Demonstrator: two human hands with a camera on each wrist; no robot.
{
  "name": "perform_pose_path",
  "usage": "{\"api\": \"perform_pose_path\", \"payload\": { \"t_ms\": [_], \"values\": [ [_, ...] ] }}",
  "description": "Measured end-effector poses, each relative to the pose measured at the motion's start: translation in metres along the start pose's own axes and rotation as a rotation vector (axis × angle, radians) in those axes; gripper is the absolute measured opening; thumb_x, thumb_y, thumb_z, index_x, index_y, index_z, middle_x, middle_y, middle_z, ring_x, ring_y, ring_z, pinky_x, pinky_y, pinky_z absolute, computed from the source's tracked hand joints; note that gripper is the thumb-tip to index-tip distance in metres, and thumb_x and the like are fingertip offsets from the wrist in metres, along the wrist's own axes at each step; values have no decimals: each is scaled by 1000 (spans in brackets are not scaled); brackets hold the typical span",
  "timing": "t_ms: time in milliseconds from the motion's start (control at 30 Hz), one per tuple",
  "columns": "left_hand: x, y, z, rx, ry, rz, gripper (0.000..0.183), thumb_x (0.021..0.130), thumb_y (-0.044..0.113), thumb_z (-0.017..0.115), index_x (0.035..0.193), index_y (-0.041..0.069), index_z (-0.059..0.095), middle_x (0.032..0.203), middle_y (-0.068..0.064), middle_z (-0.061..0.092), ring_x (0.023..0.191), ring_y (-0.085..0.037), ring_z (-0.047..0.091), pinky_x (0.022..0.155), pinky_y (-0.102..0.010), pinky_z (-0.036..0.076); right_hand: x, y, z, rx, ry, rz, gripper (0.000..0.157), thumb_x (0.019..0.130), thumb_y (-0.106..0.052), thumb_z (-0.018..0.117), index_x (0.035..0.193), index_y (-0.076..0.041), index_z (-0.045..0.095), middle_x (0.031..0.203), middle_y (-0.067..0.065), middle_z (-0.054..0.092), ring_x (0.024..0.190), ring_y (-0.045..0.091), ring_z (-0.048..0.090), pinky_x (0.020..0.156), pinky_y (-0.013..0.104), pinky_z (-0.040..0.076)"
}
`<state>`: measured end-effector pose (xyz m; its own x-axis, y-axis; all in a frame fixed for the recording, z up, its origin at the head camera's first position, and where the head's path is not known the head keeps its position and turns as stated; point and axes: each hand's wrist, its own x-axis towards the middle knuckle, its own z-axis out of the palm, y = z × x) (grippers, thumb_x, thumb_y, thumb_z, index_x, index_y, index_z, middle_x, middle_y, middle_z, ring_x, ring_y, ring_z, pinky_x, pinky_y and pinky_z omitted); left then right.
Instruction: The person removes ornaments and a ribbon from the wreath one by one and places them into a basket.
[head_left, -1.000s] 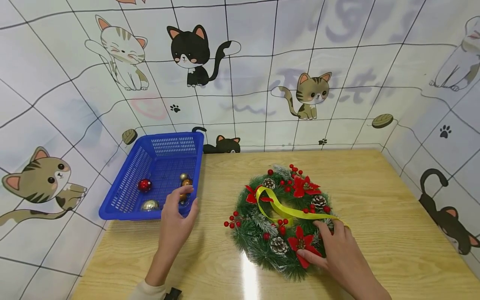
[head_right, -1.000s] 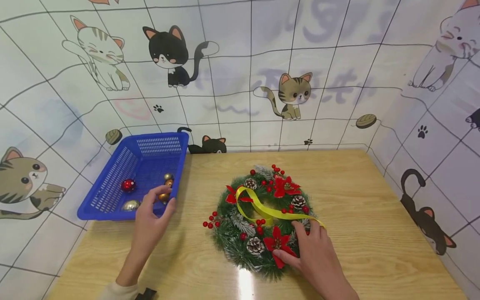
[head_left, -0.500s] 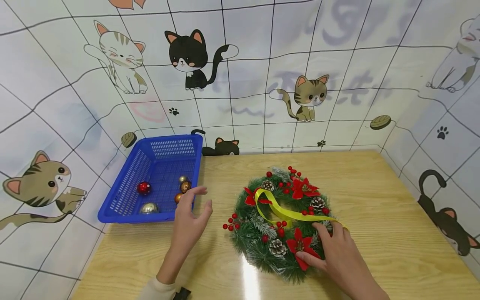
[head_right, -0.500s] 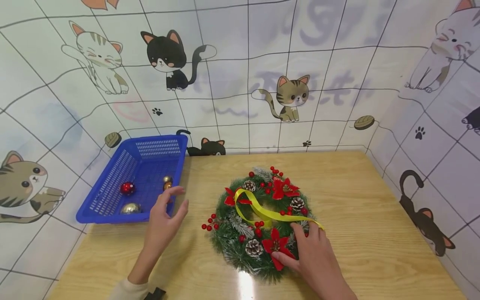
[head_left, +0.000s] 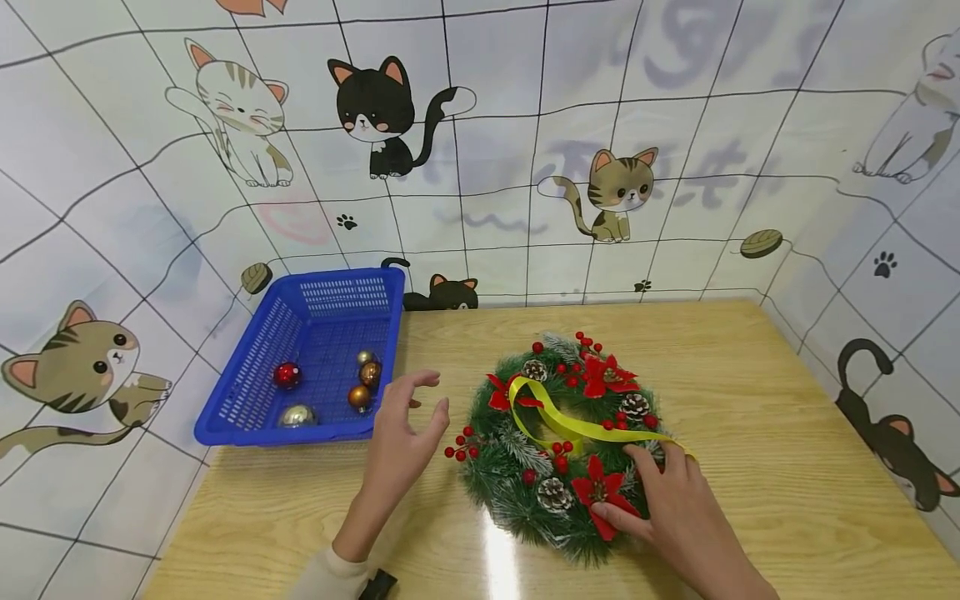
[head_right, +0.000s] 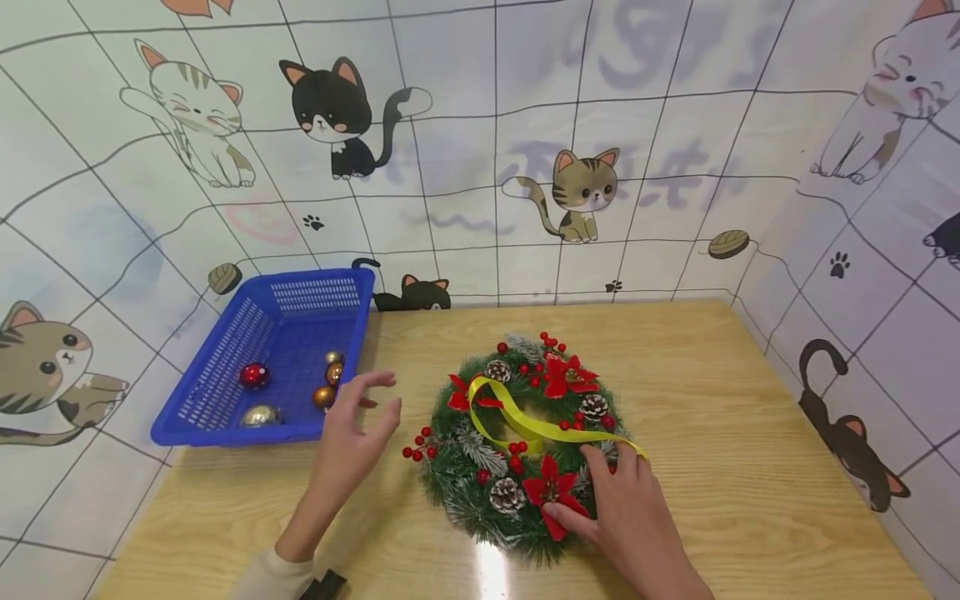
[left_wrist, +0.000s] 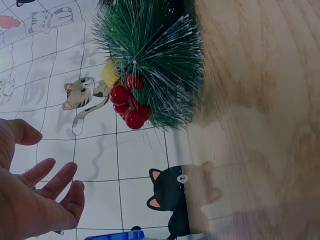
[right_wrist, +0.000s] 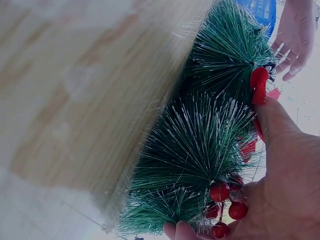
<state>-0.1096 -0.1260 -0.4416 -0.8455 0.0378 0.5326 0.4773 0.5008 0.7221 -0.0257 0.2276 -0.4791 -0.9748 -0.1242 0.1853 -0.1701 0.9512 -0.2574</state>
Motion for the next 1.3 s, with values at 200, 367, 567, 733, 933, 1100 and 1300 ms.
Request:
{"api": "perform_pose_path", "payload": {
  "t_ms": [200,367,567,733,933,1100,1300],
  "values": [
    [2,0,11,-11,-16,19,37,96,7,77,133,8,71,127,-4,73,122,-25,61,90,-50,55,0,1,0,7,-10,4,90,83,-73,84,137,-4,63,129,38,54,110,57,58,90,70,53],
    [5,1,19,-24,-51,10,37,97,8,77,133,9,70,128,-3,71,123,-23,61,91,-47,54,0,2,0,4,-10,3,90,83,-73,84,137,-4,63,129,38,54,110,57,59,90,70,54],
    [7,7,25,-38,-59,14,36,96,9,77,132,9,71,126,-4,72,122,-24,61,89,-45,54,0,2,1,-13,18,-25,90,82,-73,84,136,-4,64,125,37,56,106,55,60,88,68,55],
    [8,10,30,-58,-100,-19,35,99,13,75,134,11,70,128,-1,71,123,-23,59,92,-46,53,-1,2,1,-20,34,-32,91,82,-73,85,136,-4,64,122,35,56,103,52,60,86,67,55],
    [8,10,35,-54,-117,-28,35,101,16,75,136,13,70,129,0,71,124,-26,59,92,-49,53,-1,2,1,-7,29,-28,90,82,-73,84,136,-4,63,124,37,55,105,54,60,87,68,55],
    [9,9,40,-55,-139,-14,35,102,14,74,136,10,70,130,-8,71,124,-30,58,93,-52,52,-1,2,1,1,37,-31,90,82,-72,85,136,-4,63,123,36,55,104,54,60,86,68,55],
    [11,11,46,-51,-180,-29,34,101,13,75,134,6,70,129,-11,71,126,-32,56,97,-55,51,-1,1,1,-2,34,-28,90,82,-72,85,137,-4,64,123,36,55,104,54,60,86,68,55]
  ]
}}
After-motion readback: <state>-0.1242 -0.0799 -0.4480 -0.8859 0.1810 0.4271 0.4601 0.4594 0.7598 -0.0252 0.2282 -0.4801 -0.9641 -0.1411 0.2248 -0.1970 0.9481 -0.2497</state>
